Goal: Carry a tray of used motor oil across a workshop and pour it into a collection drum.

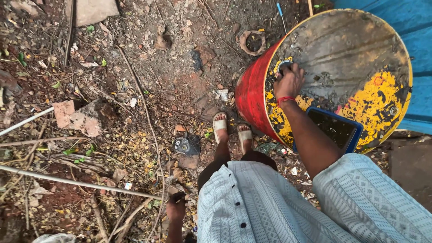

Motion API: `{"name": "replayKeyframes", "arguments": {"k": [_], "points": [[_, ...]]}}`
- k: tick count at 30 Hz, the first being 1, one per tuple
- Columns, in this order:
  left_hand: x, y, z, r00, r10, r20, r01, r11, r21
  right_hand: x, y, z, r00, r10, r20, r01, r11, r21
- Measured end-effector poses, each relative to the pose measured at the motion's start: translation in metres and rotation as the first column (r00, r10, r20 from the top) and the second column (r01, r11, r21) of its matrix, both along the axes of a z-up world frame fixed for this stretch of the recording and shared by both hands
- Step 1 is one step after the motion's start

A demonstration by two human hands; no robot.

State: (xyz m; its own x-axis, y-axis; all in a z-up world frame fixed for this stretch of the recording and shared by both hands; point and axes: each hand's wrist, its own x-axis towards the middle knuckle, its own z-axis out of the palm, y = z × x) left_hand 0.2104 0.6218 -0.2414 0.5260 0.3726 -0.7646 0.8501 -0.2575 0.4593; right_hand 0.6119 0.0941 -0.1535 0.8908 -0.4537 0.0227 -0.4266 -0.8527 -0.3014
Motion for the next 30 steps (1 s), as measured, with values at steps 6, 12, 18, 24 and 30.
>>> {"name": "replayKeyframes", "arguments": {"k": [6,12,18,24,30], "points": [[0.034,-0.002,0.015,0.98,-0.166,-0.11,0.181,0.973,0.142,-0.009,-0.005,-0.006,0.997,0.025,0.079,-0.023,0.999,-0.028],[0.033,0.0,0.013,0.985,-0.036,0.167,0.048,0.997,-0.067,-0.031,-0.013,0.013,0.996,0.07,0.056,-0.071,0.997,0.01],[0.026,-0.009,0.017,0.986,-0.082,-0.146,0.116,0.963,0.243,-0.049,-0.028,0.007,0.992,0.019,-0.123,-0.022,0.999,-0.028],[0.018,0.001,0.006,0.997,-0.045,-0.07,0.058,0.979,0.194,-0.043,-0.024,0.018,0.986,-0.003,-0.166,0.001,1.0,-0.015],[0.059,-0.005,0.045,0.973,0.008,-0.232,0.006,0.998,0.06,-0.031,-0.02,0.02,0.964,-0.024,-0.264,0.019,1.0,-0.021]]}}
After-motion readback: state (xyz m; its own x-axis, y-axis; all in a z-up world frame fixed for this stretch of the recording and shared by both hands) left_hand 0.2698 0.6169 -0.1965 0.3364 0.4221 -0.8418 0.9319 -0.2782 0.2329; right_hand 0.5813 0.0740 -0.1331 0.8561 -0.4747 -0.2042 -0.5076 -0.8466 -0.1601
